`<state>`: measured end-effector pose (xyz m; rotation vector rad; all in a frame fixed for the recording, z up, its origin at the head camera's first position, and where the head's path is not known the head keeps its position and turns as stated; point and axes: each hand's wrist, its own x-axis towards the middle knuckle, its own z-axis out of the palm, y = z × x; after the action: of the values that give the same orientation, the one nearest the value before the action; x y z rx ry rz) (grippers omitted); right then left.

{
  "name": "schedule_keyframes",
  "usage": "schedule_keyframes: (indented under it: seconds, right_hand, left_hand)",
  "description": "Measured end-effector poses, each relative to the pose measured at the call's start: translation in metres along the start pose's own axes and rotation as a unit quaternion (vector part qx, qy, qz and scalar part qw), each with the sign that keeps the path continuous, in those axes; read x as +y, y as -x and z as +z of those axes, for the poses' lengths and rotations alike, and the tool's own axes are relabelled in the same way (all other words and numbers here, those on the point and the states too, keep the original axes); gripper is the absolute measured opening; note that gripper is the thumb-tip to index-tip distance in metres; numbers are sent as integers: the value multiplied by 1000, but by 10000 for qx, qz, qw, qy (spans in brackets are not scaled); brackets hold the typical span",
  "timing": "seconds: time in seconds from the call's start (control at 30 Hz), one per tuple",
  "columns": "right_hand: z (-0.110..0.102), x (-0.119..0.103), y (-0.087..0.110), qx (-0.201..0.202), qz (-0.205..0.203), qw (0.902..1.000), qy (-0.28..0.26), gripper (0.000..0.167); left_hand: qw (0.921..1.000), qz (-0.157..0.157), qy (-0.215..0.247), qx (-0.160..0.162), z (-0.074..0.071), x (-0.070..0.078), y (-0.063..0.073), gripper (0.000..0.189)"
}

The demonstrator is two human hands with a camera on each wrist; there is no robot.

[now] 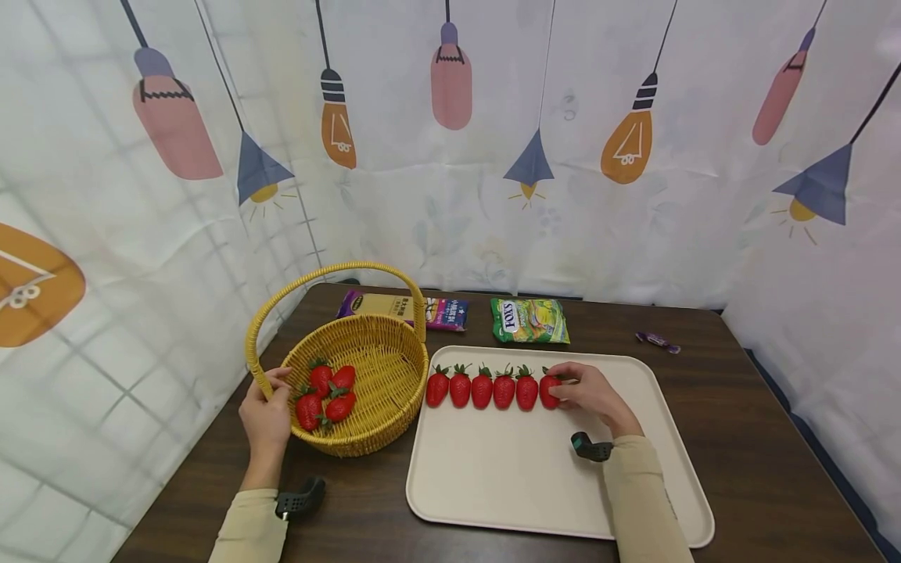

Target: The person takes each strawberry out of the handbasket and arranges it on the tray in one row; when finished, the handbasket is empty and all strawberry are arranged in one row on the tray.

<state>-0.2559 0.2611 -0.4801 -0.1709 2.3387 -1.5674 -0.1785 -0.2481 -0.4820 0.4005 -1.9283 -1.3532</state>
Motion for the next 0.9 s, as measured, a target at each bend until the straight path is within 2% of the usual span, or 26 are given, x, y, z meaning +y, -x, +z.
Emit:
schedule_keyframes:
  seconds: [0.43,0.73,0.9]
  right_hand:
    - [-2,3,-1,16,95,9999,74,43]
    - [-3,4,-1,-156,-34,9998,105,43]
    - [-5,5,0,-122,-45,9998,181,46]
  left_hand:
    - [10000,-73,43,45,0,-2,1,16]
    - [10000,-33,10,53,0,0,0,18]
    - [10000,-42,36,56,1,-1,0,17]
